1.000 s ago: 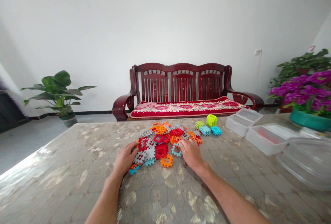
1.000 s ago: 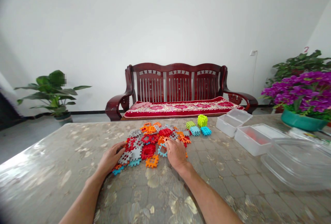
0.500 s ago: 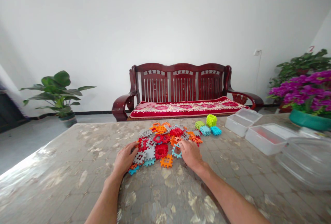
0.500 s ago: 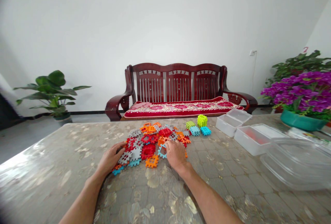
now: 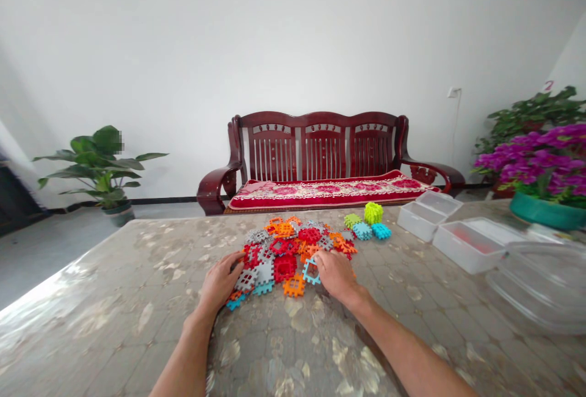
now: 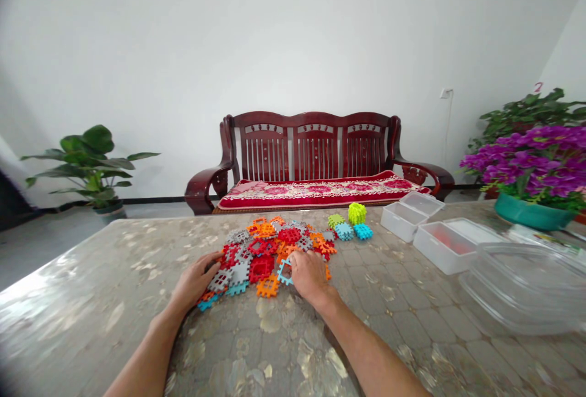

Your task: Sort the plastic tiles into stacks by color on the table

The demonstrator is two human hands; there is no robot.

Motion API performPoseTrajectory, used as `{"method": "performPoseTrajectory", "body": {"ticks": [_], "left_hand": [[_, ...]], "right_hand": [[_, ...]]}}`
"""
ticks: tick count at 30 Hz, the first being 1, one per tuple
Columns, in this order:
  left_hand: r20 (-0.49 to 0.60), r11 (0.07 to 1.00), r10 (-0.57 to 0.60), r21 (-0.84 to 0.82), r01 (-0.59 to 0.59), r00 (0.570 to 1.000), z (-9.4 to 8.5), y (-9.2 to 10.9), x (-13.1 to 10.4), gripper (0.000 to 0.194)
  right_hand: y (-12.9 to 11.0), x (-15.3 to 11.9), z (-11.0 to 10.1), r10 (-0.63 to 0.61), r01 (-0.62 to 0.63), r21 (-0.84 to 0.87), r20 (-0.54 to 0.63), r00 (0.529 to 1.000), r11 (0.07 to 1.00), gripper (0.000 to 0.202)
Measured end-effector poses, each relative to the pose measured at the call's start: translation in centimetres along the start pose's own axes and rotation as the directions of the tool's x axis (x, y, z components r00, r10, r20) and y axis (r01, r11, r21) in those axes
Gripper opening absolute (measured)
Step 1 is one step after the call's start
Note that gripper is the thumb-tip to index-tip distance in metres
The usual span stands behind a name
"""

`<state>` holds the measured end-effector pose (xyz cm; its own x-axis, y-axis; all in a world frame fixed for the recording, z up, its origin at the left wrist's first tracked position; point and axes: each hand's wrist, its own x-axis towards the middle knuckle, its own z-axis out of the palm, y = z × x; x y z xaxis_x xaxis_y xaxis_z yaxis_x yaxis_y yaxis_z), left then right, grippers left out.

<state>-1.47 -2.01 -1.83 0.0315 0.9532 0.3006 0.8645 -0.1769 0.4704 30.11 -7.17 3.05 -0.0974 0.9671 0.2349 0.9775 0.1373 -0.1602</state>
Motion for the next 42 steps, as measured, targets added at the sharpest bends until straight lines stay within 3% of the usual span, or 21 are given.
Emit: {"method": "performPoseTrajectory", "body": {"ticks": [6,11,16,21,25,27,32,37,39,42], "left_hand": [[-0.012,1.0,0.005,-0.016,-0.005,1.0,0.1,-0.1,0.0,0.043],[-0.011,1.0,0.0,-0.013,0.0,1.0,0.0,0.0,0.0,0.043],[-0.018,1.0,0.002,-0.015,-0.002,1.0,0.1,0.0,-0.1,0.042],[-0.007,1.0,0.009,-0.006,-0.009,1.0,0.1,-0.1,0.0,0.044],[0.018,1.0,-0.001,0.002,0.001,1.0,0.1,-0.1,0.1,0.046],[0.022,1.0,-0.006,-0.001,0.006,1.0,0.1,-0.2,0.1,0.046],[0.011,1.0,-0.009,-0.015,0.009,1.0,0.4,-0.6,0.1,0.046],[-0.008,1.0,0.002,-0.03,-0.002,1.0,0.5,-0.8,0.1,0.046],[-0.008,1.0,0.003,-0.03,-0.003,1.0,0.5,-0.9,0.2,0.047],[-0.007,1.0,-0.004,-0.022,0.004,1.0,0.6,-1.0,0.2,0.048]], "right_hand": [[0.1,0.0,0.1,0.029,-0.031,0.05,0.048,0.998,0.998,0.039],[0.3,0.1,0.8,0.036,-0.045,0.197,0.049,0.998,0.979,0.039],[0.7,0.3,1.3,0.072,-0.064,0.325,-0.013,0.997,0.943,0.037],[3.2,1.6,1.7,0.145,-0.022,0.536,-0.188,0.971,0.844,0.034],[7.4,3.2,2.3,0.301,-0.034,0.663,-0.293,0.908,0.748,0.037],[9.7,3.8,2.7,0.403,-0.061,0.706,-0.329,0.854,0.705,0.038],[14.3,3.7,3.7,0.67,-0.181,0.847,-0.245,0.701,0.499,0.051],[17.5,3.3,4.1,0.826,-0.078,0.953,-0.211,0.523,0.293,0.054],[18.4,3.3,4.3,0.852,-0.038,0.964,-0.213,0.478,0.262,0.055],[19.6,3.5,4.5,0.863,-0.008,0.964,-0.234,0.448,0.265,0.058]]}}
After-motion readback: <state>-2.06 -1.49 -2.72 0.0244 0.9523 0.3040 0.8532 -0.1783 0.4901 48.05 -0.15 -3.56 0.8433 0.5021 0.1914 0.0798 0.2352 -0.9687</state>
